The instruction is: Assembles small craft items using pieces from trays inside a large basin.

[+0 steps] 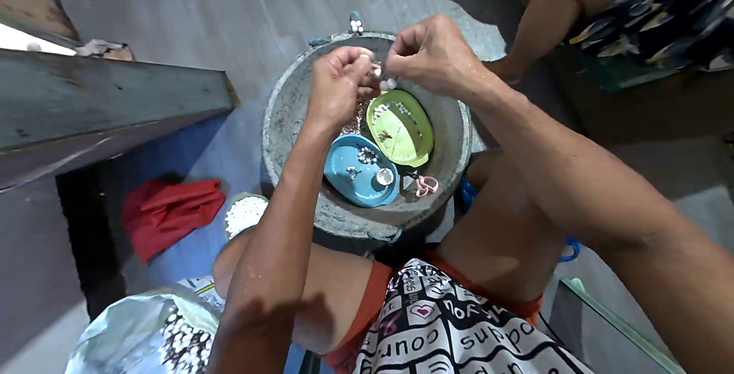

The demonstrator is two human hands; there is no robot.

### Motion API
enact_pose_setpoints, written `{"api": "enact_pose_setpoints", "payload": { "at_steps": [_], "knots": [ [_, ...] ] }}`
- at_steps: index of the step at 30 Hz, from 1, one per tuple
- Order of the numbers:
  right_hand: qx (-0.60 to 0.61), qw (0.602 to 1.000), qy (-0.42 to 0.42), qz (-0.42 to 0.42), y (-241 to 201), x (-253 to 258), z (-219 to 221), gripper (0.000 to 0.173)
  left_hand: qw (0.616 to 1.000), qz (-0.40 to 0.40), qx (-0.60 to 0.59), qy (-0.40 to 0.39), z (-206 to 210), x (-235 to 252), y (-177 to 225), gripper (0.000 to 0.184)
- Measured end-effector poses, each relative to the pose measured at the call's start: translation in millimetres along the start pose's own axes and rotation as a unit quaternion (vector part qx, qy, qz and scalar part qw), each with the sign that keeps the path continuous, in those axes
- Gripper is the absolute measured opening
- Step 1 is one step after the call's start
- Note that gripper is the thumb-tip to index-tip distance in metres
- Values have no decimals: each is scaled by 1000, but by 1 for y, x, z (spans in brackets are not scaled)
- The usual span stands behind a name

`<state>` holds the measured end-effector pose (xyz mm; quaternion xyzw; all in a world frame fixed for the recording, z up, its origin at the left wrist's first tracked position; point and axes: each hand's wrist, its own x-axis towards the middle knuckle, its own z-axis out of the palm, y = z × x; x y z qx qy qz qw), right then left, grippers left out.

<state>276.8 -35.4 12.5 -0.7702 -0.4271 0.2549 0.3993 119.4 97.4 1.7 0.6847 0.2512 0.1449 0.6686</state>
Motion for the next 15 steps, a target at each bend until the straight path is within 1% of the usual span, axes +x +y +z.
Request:
{"api": "enact_pose_setpoints", "payload": {
  "at_steps": [2,3,5,6,8,10,12,13,15],
  "knots": [
    [2,1000,12,1,6,-2,-10,17,999,-4,18,37,-18,3,0,22],
    [14,1000,17,2,9,-4,-17,16,998,-2,26,51,-26,3,1,20],
    [31,999,29,6,12,-5,-29,16,998,-4,51,49,-33,1,1,19],
    [31,999,33,10,15,-5,-34,16,997,-13,70,33,-29,1,-2,20],
    [-6,999,41,26,18,-4,-41,17,993,-34,109,12,-15,2,-20,21],
    [-52,997,50,32,22,-2,-42,20,988,-62,139,-1,-2,5,-39,20],
    [-74,995,51,32,25,1,-41,22,985,-70,157,-11,3,11,-54,23],
    [-78,995,49,27,26,1,-40,22,986,-68,153,-18,3,13,-58,28],
    [-80,996,32,19,27,1,-39,20,985,-68,152,-38,2,16,-57,50]
  ]
}}
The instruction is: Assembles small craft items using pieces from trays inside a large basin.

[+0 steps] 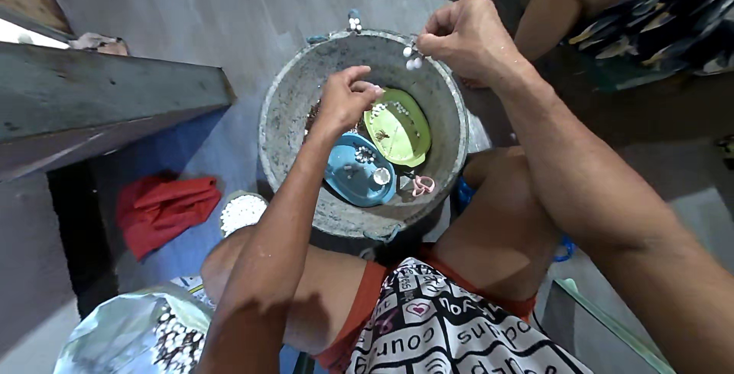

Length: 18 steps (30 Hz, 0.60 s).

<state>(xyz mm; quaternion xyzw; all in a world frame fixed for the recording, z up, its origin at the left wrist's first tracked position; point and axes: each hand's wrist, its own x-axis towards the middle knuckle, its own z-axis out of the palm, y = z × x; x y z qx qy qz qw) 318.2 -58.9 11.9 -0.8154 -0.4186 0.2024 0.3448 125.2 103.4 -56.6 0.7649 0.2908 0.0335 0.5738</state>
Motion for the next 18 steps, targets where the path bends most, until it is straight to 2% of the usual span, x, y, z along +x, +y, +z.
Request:
{"api": "enact_pose_setpoints", "payload": {
  "at_steps": [1,3,5,9,18],
  "knots": [
    [0,1000,-8,-3,0,0,0,19,1000,-3,6,-6,-2,0,3,56],
    [0,1000,-19,-12,1,-1,0,19,1000,11,-11,0,-5,-3,12,48],
    [8,999,-23,-33,1,-1,2,19,996,57,-64,4,-5,-9,25,37],
    [24,997,-32,-63,-3,-1,5,19,985,131,-108,-4,0,-16,42,30],
    [99,990,-57,-87,-10,-1,15,19,981,147,-125,29,-2,-17,45,16]
  ]
}}
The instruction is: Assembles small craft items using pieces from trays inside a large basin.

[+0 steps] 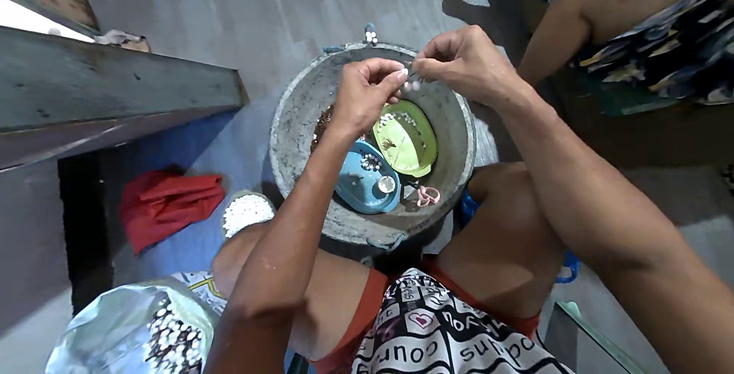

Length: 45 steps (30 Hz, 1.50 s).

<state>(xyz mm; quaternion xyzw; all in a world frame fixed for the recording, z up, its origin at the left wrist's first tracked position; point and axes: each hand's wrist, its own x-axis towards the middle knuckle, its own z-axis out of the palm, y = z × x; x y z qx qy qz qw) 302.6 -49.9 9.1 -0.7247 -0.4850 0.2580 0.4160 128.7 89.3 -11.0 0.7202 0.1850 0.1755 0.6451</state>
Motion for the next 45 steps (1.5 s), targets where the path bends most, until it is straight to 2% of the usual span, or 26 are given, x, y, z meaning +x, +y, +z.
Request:
{"api": "enact_pose_setpoints", "payload": {
  "at_steps": [4,7,17,24,27,30,34,38,41,42,45],
  "knots": [
    [40,999,-1,3,-1,1,3,16,1000,3,-9,2,0,-3,4,22],
    [43,999,-13,4,-1,1,4,16,1000,-2,-4,16,2,-3,5,18],
    [20,999,-40,9,-3,0,8,13,1000,-13,-2,-4,0,0,1,13],
    [-33,997,-71,17,-10,-3,6,11,998,-4,67,3,4,-1,1,6],
    [-69,995,-63,28,-12,-3,2,13,998,-36,53,-4,3,0,4,7],
    [-83,996,-12,41,-4,-5,-20,18,995,-94,37,27,-13,-2,4,5],
    [-32,998,33,52,0,-12,-33,18,990,-116,77,28,-21,-5,-11,15],
    [-76,994,38,70,9,-9,-25,20,988,-121,96,13,-7,2,-39,18],
    [-86,992,52,82,12,-5,-23,21,982,-162,95,-13,-6,5,-48,48],
    [-81,992,53,80,12,-5,-22,21,980,-170,105,-17,-7,6,-48,52],
    [-33,996,32,71,12,-6,-22,22,985,-146,92,-8,-10,6,-30,35]
  ]
}}
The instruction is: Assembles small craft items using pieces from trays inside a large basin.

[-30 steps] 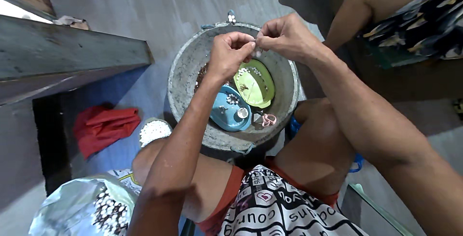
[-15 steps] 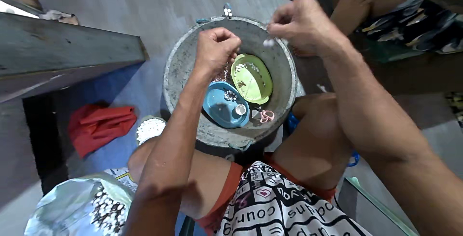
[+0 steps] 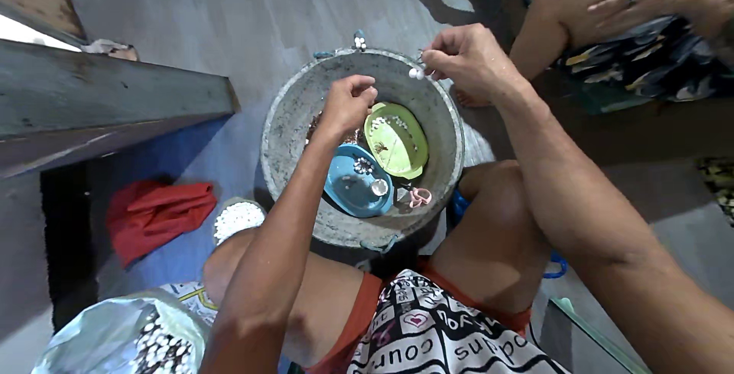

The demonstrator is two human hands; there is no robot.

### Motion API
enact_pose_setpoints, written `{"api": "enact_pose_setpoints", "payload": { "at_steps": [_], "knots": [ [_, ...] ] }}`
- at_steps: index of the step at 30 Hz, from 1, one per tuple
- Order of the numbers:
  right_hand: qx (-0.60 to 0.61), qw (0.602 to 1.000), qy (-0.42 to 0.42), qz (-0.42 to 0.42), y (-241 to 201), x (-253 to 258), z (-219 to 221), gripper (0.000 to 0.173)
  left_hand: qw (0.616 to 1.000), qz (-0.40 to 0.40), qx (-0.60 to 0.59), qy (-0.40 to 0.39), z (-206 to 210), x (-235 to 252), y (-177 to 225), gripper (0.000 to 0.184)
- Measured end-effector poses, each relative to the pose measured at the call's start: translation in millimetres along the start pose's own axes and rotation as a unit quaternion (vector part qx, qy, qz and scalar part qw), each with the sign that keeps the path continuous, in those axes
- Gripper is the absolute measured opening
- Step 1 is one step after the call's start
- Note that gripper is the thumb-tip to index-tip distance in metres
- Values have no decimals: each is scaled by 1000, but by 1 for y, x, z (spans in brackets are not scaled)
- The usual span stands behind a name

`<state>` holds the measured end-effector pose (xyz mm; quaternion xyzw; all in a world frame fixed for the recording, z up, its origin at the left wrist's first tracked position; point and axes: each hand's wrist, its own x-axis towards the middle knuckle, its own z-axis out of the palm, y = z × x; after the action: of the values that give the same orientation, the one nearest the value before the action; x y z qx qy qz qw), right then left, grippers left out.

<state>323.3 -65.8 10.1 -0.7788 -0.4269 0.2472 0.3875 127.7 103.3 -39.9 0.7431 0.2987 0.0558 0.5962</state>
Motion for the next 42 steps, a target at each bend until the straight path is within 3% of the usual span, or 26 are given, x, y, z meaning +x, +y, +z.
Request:
{"api": "enact_pose_setpoints", "payload": {
  "at_steps": [7,12,18,23,29,38,42],
  "knots": [
    [128,988,-63,-66,-13,1,11,20,983,95,-157,-23,3,-28,47,37],
    [129,982,-86,-110,-16,3,16,22,978,61,-200,-9,5,-26,49,32],
    [121,984,-78,-103,-21,3,26,17,978,81,-191,24,8,-24,40,20],
    [10,993,-41,-107,-19,5,32,21,983,97,-143,61,11,-22,37,20],
    [-19,994,-6,-112,-22,6,39,20,978,92,-168,81,13,-24,38,22],
    [-35,989,31,-138,-28,5,42,17,982,95,-111,121,0,-25,36,7],
    [53,991,37,-118,-21,4,19,15,982,71,-137,107,-23,-31,35,13]
  ]
}}
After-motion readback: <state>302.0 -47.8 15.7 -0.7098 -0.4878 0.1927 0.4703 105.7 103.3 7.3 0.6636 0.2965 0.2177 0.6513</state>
